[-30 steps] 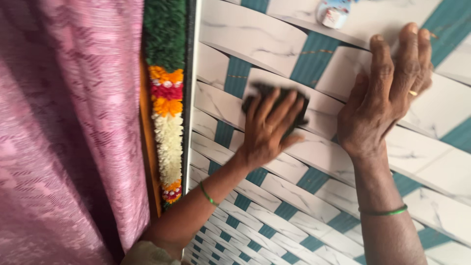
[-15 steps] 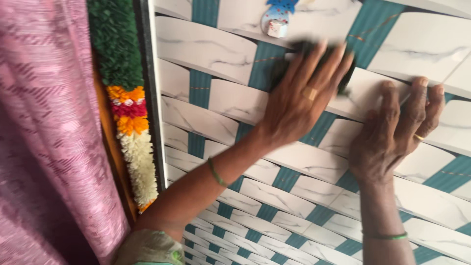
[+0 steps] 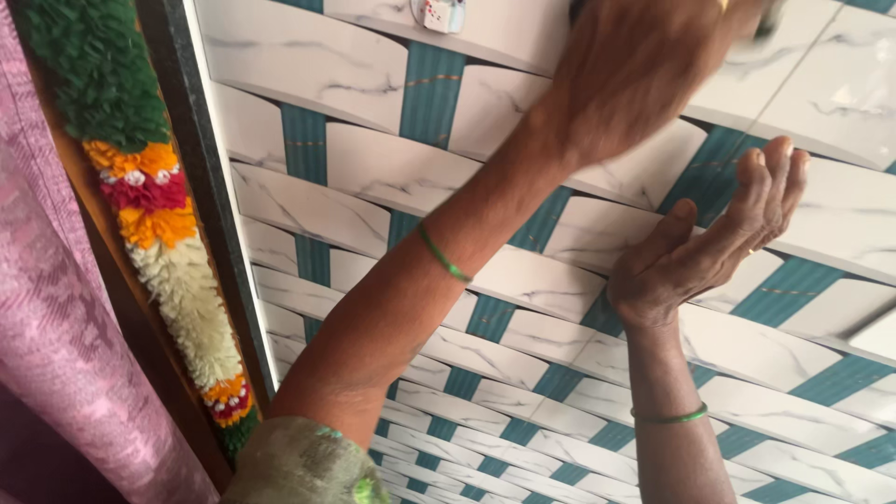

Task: The person wipes a tiled wall and an electrical switchboard using a cloth, moving the cloth in circular and side-to-side motions across different sections of the surface.

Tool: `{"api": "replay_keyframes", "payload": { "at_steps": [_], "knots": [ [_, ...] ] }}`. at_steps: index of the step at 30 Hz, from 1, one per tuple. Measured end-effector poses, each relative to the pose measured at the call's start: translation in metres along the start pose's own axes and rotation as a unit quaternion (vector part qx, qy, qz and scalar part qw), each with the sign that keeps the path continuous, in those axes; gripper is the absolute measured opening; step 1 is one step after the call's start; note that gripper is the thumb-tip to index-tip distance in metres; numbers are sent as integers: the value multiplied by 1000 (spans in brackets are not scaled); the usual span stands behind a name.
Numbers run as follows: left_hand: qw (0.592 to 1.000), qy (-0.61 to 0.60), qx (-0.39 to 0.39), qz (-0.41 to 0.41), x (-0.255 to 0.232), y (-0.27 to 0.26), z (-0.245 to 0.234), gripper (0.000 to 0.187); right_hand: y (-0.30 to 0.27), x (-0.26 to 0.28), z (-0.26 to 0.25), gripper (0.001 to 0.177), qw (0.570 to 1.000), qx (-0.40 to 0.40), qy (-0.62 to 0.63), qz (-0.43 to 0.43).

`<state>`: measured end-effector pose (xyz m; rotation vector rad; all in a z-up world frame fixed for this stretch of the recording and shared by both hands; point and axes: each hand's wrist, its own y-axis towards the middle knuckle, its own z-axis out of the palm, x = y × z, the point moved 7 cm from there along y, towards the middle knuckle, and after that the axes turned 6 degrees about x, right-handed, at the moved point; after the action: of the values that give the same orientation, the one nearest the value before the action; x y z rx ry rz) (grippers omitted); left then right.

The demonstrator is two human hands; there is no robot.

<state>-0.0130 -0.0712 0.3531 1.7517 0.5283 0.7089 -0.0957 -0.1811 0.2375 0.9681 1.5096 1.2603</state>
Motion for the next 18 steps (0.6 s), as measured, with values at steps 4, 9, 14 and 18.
{"api": "replay_keyframes", "payload": {
  "at_steps": [4,9,14,18],
  "knots": [
    [994,62,-44,80,-37,-51,-18,46,-1,-3,-11,39,999,-33,39,-9],
    [997,-20,55,54,-59,-132,2,51,-21,-19,-35,32,997,30,64,-10],
    [994,20,98,53,-93,-203,14,51,-52,-53,-74,31,986,115,-54,-105],
    [992,28,83,85,-100,-189,18,51,-72,-70,-64,36,968,149,-135,-153]
  ]
}}
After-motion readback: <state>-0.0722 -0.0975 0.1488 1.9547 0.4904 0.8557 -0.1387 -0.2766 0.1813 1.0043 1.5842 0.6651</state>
